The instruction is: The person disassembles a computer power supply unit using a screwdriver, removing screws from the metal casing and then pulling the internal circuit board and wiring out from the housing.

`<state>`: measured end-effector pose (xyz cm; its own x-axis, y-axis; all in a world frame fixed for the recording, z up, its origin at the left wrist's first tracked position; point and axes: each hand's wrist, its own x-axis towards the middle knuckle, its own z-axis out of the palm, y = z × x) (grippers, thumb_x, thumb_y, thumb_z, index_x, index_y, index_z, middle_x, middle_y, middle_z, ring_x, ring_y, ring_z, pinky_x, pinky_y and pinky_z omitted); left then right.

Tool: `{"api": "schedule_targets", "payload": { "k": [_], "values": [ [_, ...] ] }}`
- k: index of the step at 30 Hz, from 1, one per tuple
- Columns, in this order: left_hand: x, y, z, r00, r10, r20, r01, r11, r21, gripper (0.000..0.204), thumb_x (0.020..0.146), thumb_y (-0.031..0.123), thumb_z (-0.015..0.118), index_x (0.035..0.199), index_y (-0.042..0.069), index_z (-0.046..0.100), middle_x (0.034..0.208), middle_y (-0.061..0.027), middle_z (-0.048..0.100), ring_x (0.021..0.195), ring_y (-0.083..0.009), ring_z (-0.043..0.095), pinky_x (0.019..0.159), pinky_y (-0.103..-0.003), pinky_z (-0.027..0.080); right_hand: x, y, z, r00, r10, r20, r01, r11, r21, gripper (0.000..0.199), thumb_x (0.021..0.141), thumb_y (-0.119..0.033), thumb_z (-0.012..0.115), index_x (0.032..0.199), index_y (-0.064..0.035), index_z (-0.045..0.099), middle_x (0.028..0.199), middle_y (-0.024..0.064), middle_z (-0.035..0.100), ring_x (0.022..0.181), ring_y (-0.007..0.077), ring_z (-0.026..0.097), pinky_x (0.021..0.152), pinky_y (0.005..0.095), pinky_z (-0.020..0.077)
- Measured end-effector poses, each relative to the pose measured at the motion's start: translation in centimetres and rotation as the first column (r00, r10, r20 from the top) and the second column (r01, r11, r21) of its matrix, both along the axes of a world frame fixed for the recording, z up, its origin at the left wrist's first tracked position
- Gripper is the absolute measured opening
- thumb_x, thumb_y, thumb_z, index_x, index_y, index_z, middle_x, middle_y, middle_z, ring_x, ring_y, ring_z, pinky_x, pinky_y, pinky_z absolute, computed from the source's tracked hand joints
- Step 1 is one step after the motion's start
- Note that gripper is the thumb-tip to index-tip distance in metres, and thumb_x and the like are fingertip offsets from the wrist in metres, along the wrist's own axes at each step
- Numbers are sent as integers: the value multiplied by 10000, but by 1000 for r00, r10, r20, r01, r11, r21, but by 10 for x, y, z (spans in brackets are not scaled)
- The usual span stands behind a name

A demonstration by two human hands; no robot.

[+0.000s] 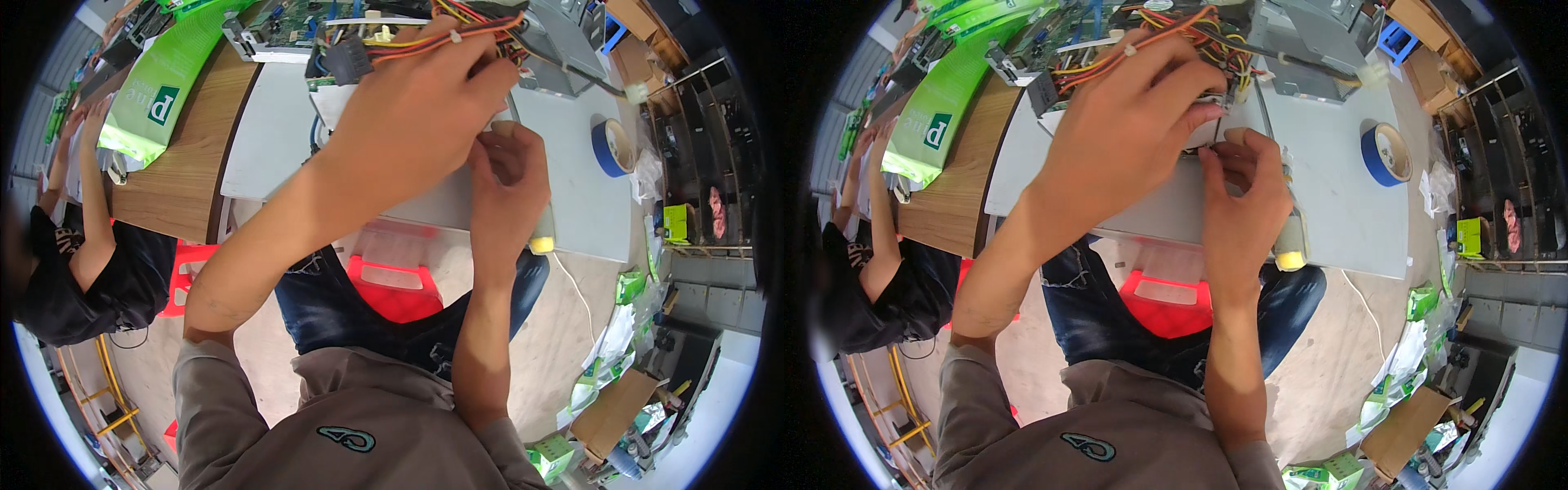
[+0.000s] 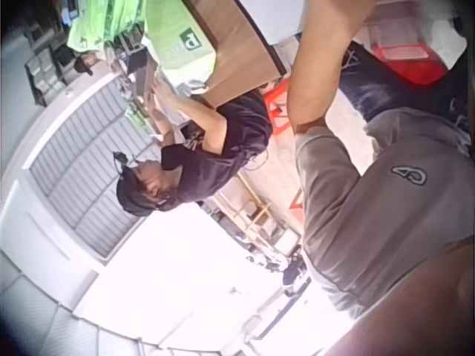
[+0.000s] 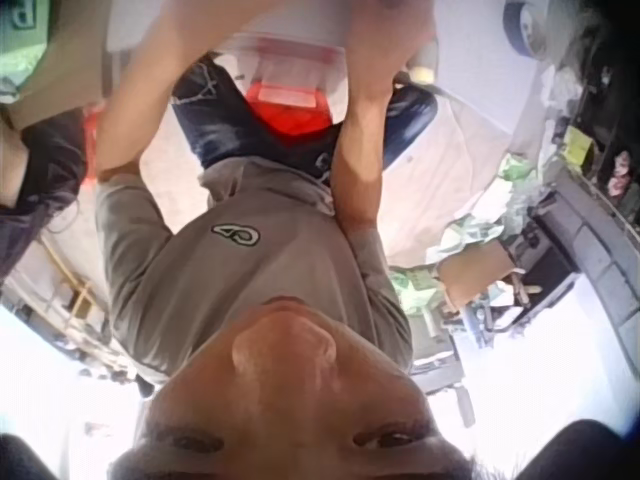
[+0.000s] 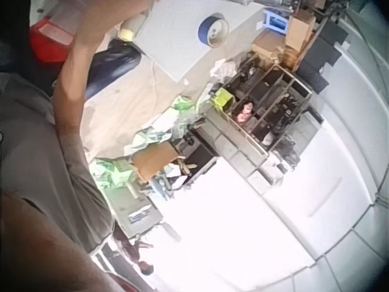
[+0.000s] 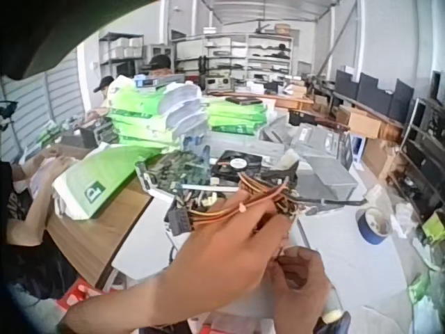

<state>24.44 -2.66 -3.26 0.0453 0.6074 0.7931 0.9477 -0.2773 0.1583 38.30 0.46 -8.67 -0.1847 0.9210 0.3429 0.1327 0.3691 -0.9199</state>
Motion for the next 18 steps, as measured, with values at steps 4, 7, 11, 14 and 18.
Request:
{"api": "schedule_targets", "payload": {
  "k": [4,7,11,14,18],
  "values": [
    [-5,2,4,997,-73,-15,73,997,18,224,806,62,786,1008,55,690,972,-79,626,908,-323,622,798,-416,513,8,-3,1,1000,17,-18,-17,1000,19,345,845,56,768,1153,13,621,1016,145,719,881,232,750,758,312,587],
    [-6,7,4,995,-90,-40,91,996,27,235,795,35,789,1010,52,695,965,-87,623,896,-329,615,776,-424,504,27,-12,6,1000,10,-9,-9,996,92,341,836,53,777,1139,4,628,1076,143,693,910,226,731,740,310,576],
    [0,11,3,995,-87,-38,88,996,21,236,799,25,788,1014,49,694,958,-93,622,883,-332,618,761,-428,503,57,-15,19,942,-212,261,91,908,409,325,827,49,780,1114,-16,640,1053,137,685,831,263,695,715,350,552],
    [10,13,3,999,-44,-32,44,999,-6,204,823,38,775,1009,44,691,957,-98,625,859,-336,629,747,-432,506,52,-9,18,994,-33,101,20,992,124,321,830,34,780,1112,-10,632,987,139,695,792,287,694,717,370,547],
    [17,16,7,999,-28,-32,26,998,-63,164,859,68,753,1006,39,687,967,-100,633,829,-343,644,715,-433,514,19,11,6,981,-9,195,-31,979,203,262,873,39,728,1104,14,606,935,183,715,782,308,719,726,391,559]
  ]
}}
